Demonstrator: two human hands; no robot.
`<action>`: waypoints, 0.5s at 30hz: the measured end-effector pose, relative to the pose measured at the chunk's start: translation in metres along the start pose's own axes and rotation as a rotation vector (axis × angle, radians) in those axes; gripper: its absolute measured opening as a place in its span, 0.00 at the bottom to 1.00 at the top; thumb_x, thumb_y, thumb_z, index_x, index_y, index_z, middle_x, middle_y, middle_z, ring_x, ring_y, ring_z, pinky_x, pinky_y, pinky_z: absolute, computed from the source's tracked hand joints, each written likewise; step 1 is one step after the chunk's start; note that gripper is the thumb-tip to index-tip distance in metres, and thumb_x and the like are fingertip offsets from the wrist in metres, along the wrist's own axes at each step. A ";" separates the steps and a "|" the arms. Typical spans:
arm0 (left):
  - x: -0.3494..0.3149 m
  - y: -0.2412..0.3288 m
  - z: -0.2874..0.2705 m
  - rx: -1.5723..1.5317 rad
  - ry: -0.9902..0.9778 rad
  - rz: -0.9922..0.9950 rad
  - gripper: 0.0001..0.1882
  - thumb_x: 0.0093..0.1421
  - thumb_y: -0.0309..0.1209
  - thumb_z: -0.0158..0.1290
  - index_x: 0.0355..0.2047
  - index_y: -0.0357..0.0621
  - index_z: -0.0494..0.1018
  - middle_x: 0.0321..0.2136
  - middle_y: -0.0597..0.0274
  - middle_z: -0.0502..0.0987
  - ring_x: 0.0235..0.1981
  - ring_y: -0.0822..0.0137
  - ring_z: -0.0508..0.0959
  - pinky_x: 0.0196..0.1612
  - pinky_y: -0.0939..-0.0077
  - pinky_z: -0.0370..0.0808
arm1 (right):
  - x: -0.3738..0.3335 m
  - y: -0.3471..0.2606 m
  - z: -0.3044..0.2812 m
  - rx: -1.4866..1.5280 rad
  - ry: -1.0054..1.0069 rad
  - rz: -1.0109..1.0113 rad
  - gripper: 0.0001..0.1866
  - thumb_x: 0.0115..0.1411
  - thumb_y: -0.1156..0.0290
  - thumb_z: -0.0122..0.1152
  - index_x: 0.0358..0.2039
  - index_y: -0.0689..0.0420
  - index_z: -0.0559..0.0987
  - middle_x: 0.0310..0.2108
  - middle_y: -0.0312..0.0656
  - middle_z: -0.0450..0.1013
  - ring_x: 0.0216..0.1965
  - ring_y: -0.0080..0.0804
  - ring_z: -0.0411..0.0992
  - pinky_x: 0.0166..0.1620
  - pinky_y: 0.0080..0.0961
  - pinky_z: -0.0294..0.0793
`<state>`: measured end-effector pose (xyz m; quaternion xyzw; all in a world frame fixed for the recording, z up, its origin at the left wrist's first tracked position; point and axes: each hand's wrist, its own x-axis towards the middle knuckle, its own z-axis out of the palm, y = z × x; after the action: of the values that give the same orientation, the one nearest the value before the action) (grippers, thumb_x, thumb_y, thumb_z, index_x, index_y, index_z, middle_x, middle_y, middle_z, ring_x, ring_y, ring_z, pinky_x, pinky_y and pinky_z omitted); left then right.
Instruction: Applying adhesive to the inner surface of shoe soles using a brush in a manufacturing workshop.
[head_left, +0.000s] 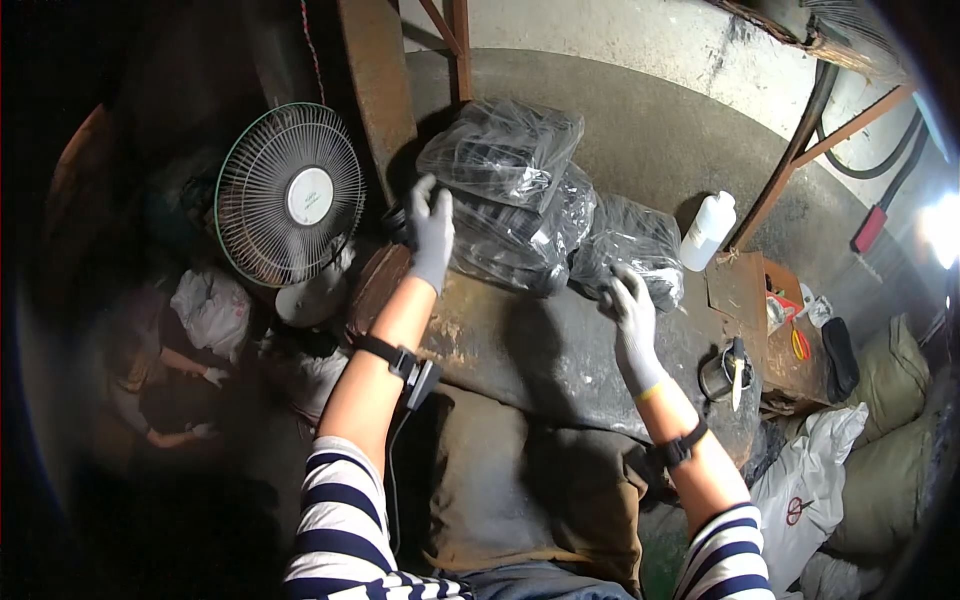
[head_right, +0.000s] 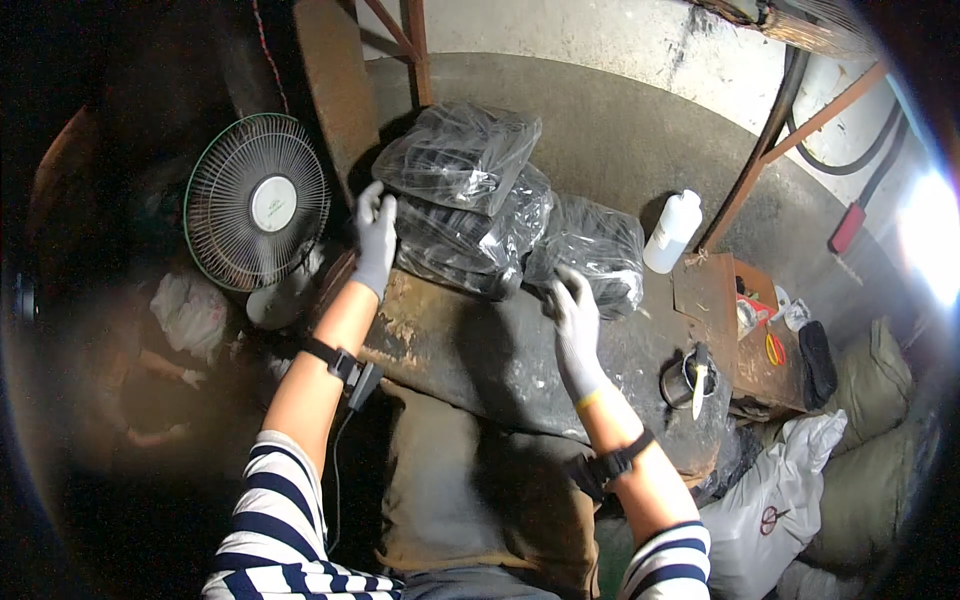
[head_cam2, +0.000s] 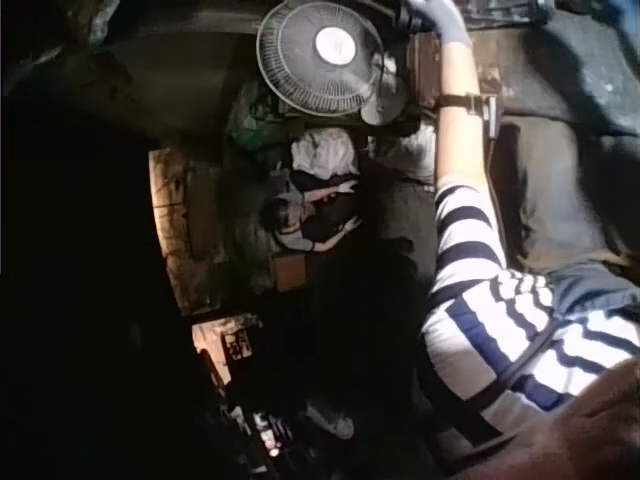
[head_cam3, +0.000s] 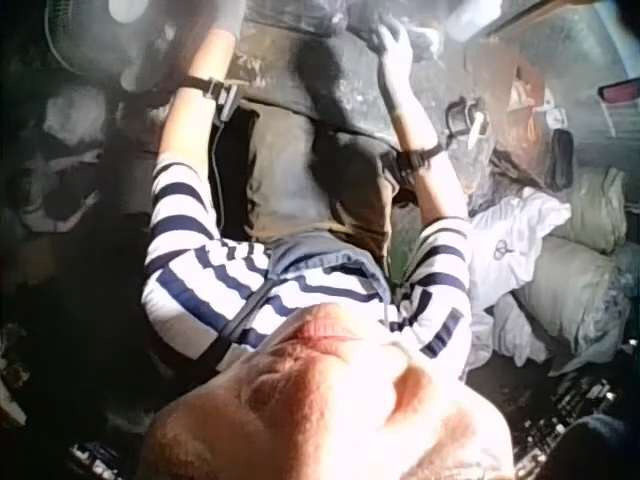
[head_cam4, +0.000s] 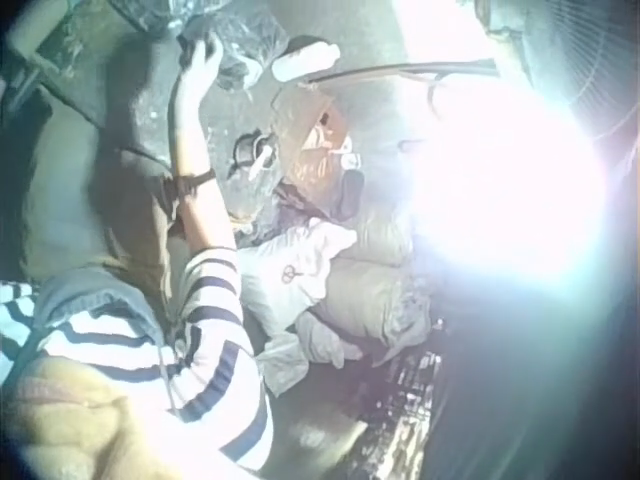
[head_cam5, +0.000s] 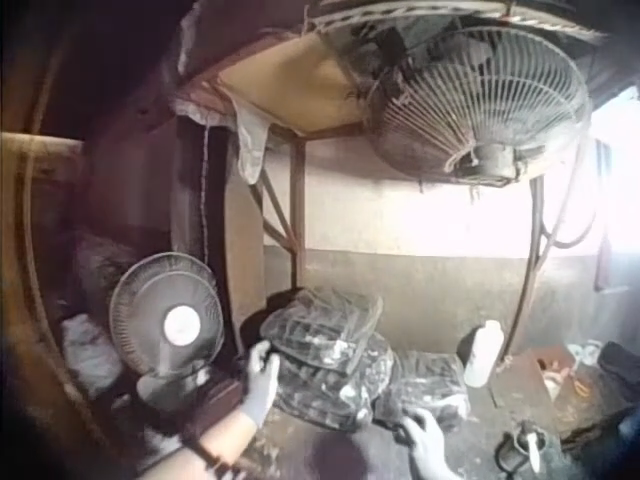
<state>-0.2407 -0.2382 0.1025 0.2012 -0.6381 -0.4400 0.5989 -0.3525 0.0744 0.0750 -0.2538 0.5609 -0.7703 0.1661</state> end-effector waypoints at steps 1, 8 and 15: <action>0.021 -0.008 0.005 -0.011 0.041 -0.027 0.27 0.66 0.37 0.53 0.60 0.34 0.63 0.59 0.49 0.67 0.59 0.58 0.67 0.62 0.65 0.63 | 0.026 0.006 0.017 -0.002 0.024 0.053 0.21 0.68 0.64 0.55 0.58 0.59 0.69 0.41 0.36 0.72 0.35 0.22 0.70 0.40 0.21 0.73; 0.128 -0.091 -0.003 -0.833 -0.310 -0.844 0.42 0.59 0.54 0.58 0.66 0.43 0.61 0.66 0.56 0.62 0.66 0.59 0.62 0.67 0.65 0.59 | 0.187 0.022 0.119 -0.038 0.059 0.026 0.38 0.64 0.48 0.59 0.63 0.64 0.63 0.61 0.48 0.64 0.59 0.37 0.65 0.57 0.33 0.67; 0.132 -0.083 0.014 -0.789 -0.399 -0.693 0.19 0.64 0.38 0.56 0.49 0.39 0.76 0.48 0.57 0.79 0.51 0.60 0.77 0.59 0.64 0.70 | 0.225 0.039 0.117 0.267 -0.155 0.116 0.24 0.65 0.53 0.59 0.51 0.62 0.75 0.44 0.42 0.77 0.42 0.33 0.76 0.49 0.29 0.75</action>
<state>-0.3026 -0.3811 0.1152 0.0729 -0.4227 -0.8459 0.3169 -0.4691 -0.1508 0.1127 -0.2555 0.4527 -0.8052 0.2854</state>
